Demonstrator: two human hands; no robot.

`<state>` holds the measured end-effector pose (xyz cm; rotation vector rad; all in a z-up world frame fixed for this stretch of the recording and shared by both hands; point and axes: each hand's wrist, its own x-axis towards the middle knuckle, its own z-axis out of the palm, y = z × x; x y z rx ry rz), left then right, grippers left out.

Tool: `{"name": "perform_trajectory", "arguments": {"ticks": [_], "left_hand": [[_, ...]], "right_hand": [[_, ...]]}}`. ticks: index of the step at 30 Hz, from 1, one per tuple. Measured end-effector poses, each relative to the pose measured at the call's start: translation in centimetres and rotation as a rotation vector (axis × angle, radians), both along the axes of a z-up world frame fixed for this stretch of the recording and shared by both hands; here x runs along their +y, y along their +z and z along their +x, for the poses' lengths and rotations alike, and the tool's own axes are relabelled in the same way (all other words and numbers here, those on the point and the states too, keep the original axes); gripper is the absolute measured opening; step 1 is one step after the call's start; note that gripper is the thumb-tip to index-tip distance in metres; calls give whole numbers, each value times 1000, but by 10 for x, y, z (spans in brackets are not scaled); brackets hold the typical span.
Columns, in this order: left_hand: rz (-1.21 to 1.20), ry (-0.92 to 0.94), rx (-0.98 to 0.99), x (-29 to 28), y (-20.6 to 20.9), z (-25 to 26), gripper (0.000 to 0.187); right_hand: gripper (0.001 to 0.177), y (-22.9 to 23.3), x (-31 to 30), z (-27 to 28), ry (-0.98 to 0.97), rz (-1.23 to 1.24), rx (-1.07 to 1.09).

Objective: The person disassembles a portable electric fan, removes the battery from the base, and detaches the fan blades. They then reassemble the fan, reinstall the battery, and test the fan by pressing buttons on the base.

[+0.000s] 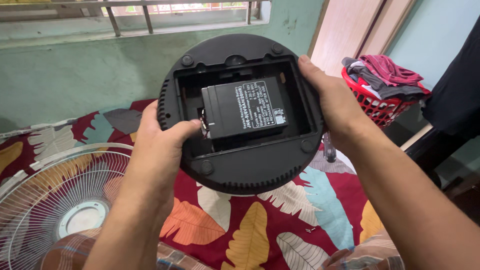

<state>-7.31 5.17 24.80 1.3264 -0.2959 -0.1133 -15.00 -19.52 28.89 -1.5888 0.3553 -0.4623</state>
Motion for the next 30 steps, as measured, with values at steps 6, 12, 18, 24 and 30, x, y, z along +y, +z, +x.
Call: {"name": "perform_trajectory", "arguments": {"ticks": [6, 12, 18, 24, 30], "left_hand": [[4, 19, -81, -6, -1, -8, 67], [77, 66, -123, -10, 6, -14, 66], [110, 198, -249, -9, 20, -39, 55], [398, 313, -1090, -29, 30, -104, 45], [815, 89, -1210, -33, 51, -37, 61]], "right_hand": [[51, -2, -2, -3, 4, -9, -17], [47, -6, -8, -5, -9, 33, -26], [44, -7, -15, -10, -4, 101, -44], [43, -8, -5, -10, 75, 148, -86], [50, -9, -3, -9, -18, 18, -48]]}}
